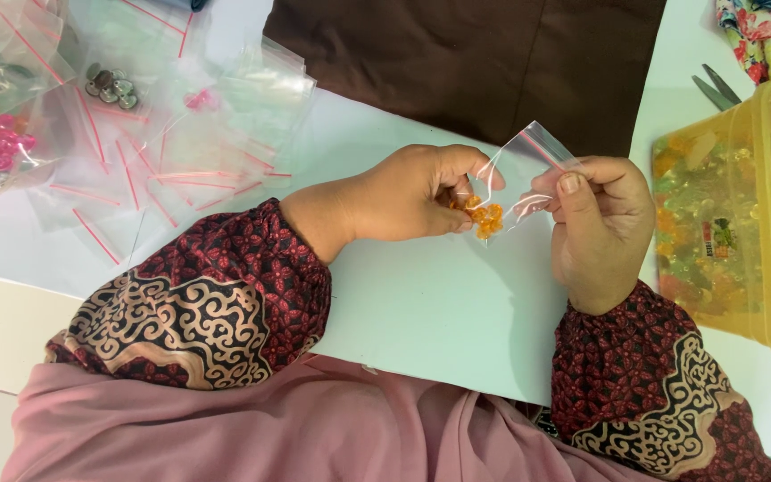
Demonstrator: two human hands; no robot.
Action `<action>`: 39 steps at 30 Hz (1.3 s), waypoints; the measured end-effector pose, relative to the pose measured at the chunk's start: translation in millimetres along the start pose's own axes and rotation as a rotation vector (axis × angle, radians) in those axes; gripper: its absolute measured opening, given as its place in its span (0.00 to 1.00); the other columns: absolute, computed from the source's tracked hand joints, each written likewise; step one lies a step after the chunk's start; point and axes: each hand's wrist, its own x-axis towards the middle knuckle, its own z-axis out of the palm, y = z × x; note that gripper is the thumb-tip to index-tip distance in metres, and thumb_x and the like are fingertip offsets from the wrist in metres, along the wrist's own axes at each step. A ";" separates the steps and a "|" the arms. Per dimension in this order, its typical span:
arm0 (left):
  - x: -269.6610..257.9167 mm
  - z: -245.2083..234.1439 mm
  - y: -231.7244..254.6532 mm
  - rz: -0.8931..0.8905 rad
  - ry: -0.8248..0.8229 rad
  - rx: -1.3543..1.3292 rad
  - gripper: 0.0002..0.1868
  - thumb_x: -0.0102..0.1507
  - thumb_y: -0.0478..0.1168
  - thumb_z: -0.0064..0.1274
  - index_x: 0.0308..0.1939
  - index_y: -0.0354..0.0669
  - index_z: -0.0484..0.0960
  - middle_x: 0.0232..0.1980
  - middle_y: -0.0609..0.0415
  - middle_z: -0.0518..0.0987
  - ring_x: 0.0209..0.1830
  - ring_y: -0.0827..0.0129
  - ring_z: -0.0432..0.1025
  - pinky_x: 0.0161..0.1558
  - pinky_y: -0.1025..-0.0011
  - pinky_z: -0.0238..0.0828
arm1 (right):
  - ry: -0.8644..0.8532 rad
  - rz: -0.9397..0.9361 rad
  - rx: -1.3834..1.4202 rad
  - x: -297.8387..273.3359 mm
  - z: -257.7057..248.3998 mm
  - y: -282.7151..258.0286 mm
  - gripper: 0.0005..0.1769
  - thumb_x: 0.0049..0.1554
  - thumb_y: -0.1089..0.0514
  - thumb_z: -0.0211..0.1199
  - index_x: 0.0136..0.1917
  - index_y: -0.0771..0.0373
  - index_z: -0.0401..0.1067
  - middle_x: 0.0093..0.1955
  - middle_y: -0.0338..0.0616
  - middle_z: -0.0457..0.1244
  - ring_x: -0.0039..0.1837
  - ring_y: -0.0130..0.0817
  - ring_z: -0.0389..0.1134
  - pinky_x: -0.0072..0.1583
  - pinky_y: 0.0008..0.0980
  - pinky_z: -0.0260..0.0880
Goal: Sorting small decorative beads from a container and placing them into small resealable plastic bags
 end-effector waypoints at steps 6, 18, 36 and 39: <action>-1.3 -1.9 4.8 0.033 -0.001 -0.015 0.22 0.59 0.33 0.64 0.55 0.49 0.78 0.41 0.51 0.84 0.38 0.68 0.74 0.45 0.70 0.76 | -0.001 -0.009 -0.018 0.5 -5.5 6.8 0.04 0.68 0.66 0.55 0.51 0.70 0.63 0.43 0.63 0.65 0.41 0.45 0.73 0.45 0.37 0.80; 4.1 4.2 13.3 0.453 0.377 0.086 0.03 0.69 0.39 0.54 0.42 0.48 0.82 0.38 0.61 0.79 0.42 0.73 0.74 0.49 0.73 0.70 | -0.127 -0.087 -0.249 -5.7 6.7 -13.9 0.05 0.68 0.67 0.57 0.49 0.70 0.64 0.44 0.60 0.66 0.46 0.44 0.71 0.54 0.34 0.71; -29.4 1.0 48.4 0.508 0.585 0.368 0.08 0.56 0.44 0.45 0.21 0.54 0.67 0.26 0.63 0.70 0.24 0.65 0.66 0.27 0.63 0.59 | -0.192 0.024 -0.274 -31.9 34.8 -0.2 0.07 0.68 0.61 0.59 0.56 0.66 0.68 0.49 0.53 0.66 0.53 0.41 0.70 0.57 0.42 0.77; -75.2 4.0 40.0 0.462 0.648 0.480 0.10 0.62 0.51 0.45 0.41 0.53 0.73 0.37 0.59 0.75 0.35 0.59 0.74 0.38 0.58 0.68 | -0.188 0.058 -0.322 -41.3 38.3 8.2 0.07 0.67 0.61 0.60 0.56 0.66 0.69 0.52 0.49 0.66 0.57 0.35 0.69 0.62 0.37 0.74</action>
